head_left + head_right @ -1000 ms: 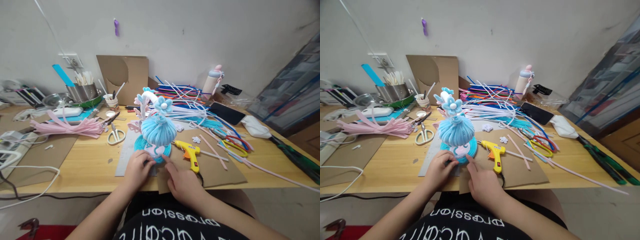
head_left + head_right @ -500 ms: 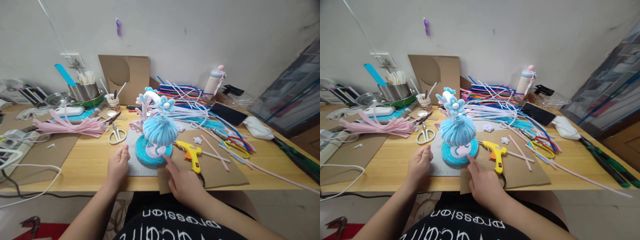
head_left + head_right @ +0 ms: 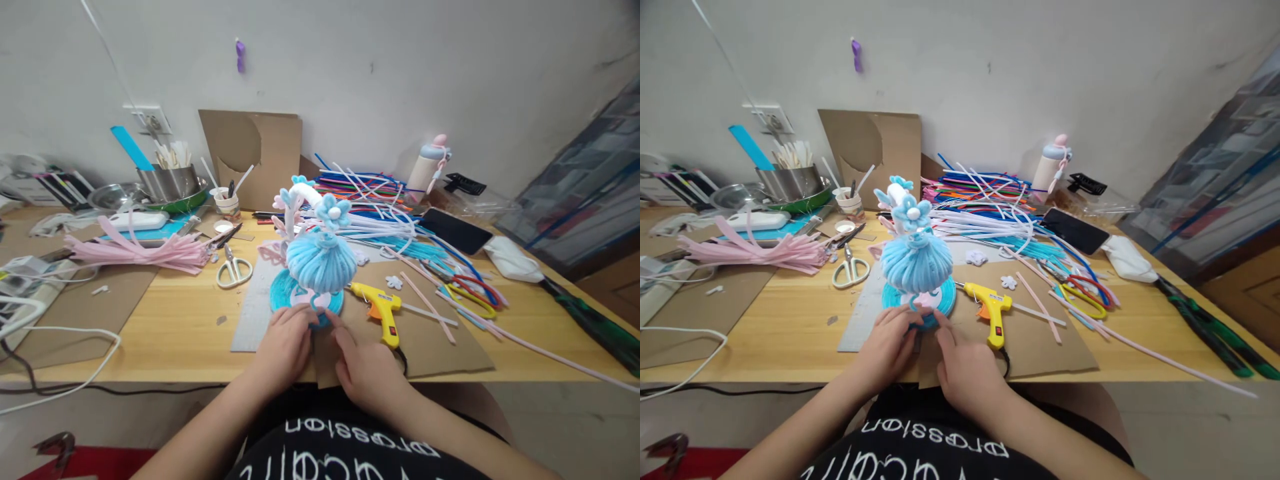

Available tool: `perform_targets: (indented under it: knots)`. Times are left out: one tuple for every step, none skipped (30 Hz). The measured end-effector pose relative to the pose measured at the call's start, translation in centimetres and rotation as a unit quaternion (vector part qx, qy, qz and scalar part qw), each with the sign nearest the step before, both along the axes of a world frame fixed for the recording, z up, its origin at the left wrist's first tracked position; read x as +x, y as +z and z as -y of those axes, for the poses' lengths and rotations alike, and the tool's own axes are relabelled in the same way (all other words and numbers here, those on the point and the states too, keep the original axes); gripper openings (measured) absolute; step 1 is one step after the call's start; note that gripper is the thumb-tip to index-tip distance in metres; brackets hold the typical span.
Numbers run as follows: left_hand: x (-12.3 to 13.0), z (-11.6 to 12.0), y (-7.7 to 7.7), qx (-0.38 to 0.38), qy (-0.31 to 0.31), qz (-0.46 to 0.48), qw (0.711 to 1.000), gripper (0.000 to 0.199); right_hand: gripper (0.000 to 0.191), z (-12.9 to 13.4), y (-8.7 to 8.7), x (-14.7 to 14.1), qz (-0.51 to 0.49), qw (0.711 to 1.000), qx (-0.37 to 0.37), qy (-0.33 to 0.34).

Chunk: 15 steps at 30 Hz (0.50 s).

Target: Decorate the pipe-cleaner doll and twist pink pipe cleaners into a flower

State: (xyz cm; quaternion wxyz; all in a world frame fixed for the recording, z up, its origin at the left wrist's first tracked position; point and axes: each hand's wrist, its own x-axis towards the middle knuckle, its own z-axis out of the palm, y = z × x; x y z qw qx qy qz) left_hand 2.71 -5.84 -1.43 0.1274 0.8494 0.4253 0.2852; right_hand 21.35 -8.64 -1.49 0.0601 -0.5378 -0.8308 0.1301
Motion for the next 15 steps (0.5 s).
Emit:
perform_targets:
  knots:
    - [0.2, 0.0, -0.1, -0.001, -0.007, -0.004, 1.0, 0.032, 0.063, 0.0, 0.0, 0.0, -0.006, 1.0, -0.006, -0.002]
    - [0.4, 0.0, -0.2, -0.002, -0.01, -0.005, 1.0, 0.034, 0.067, 0.0, 0.0, 0.0, -0.012, 1.0, -0.014, -0.006]
    - [0.4, 0.0, -0.3, -0.004, -0.009, -0.002, 1.0, 0.035, 0.071, 0.0, 0.1, 0.0, -0.02, 0.999, -0.025, -0.011]
    - [0.5, 0.0, -0.4, -0.006, -0.006, 0.001, 1.0, 0.035, 0.075, 0.0, 0.2, 0.0, -0.031, 0.999, -0.034, -0.017]
    - [0.5, 0.0, -0.4, -0.008, -0.002, 0.002, 1.0, 0.035, 0.077, 0.0, 0.3, 0.0, -0.045, 0.998, -0.044, -0.021]
    - [0.5, 0.0, -0.5, -0.008, 0.0, 0.0, 1.0, 0.034, 0.077, 0.0, 0.5, 0.1, -0.064, 0.996, -0.052, -0.026]
    - [0.5, 0.0, -0.5, -0.005, -0.002, -0.006, 1.0, 0.034, 0.076, -0.1, 0.7, 0.1, -0.087, 0.994, -0.06, -0.031]
    - [0.5, 0.1, -0.5, 0.0, -0.007, -0.017, 1.0, 0.033, 0.073, -0.2, 0.9, 0.1, -0.113, 0.991, -0.069, -0.037]
    - [0.5, 0.2, -0.5, 0.009, -0.012, -0.031, 0.999, 0.032, 0.07, -0.3, 1.1, 0.2, -0.141, 0.986, -0.081, -0.041]
    - [0.6, 0.2, -0.5, 0.021, -0.017, -0.048, 0.998, 0.032, 0.065, -0.4, 1.2, 0.3, -0.172, 0.98, -0.092, -0.044]
    - [0.6, 0.3, -0.5, 0.034, -0.02, -0.067, 0.997, 0.031, 0.059, -0.5, 1.3, 0.3, -0.203, 0.973, -0.101, -0.047]
    - [0.7, 0.4, -0.6, 0.048, -0.019, -0.084, 0.995, 0.031, 0.053, -0.6, 1.4, 0.4, -0.232, 0.966, -0.106, -0.052]
    - [0.8, 0.5, -0.7, 0.059, -0.016, -0.1, 0.993, 0.031, 0.048, -0.6, 1.3, 0.5, -0.256, 0.959, -0.107, -0.059]
    - [0.8, 0.6, -0.7, 0.069, -0.013, -0.114, 0.991, 0.031, 0.045, -0.6, 1.2, 0.5, -0.272, 0.954, -0.107, -0.07]
    - [0.9, 0.7, -0.8, 0.075, -0.009, -0.125, 0.989, 0.032, 0.043, -0.5, 1.0, 0.5, -0.278, 0.951, -0.104, -0.083]
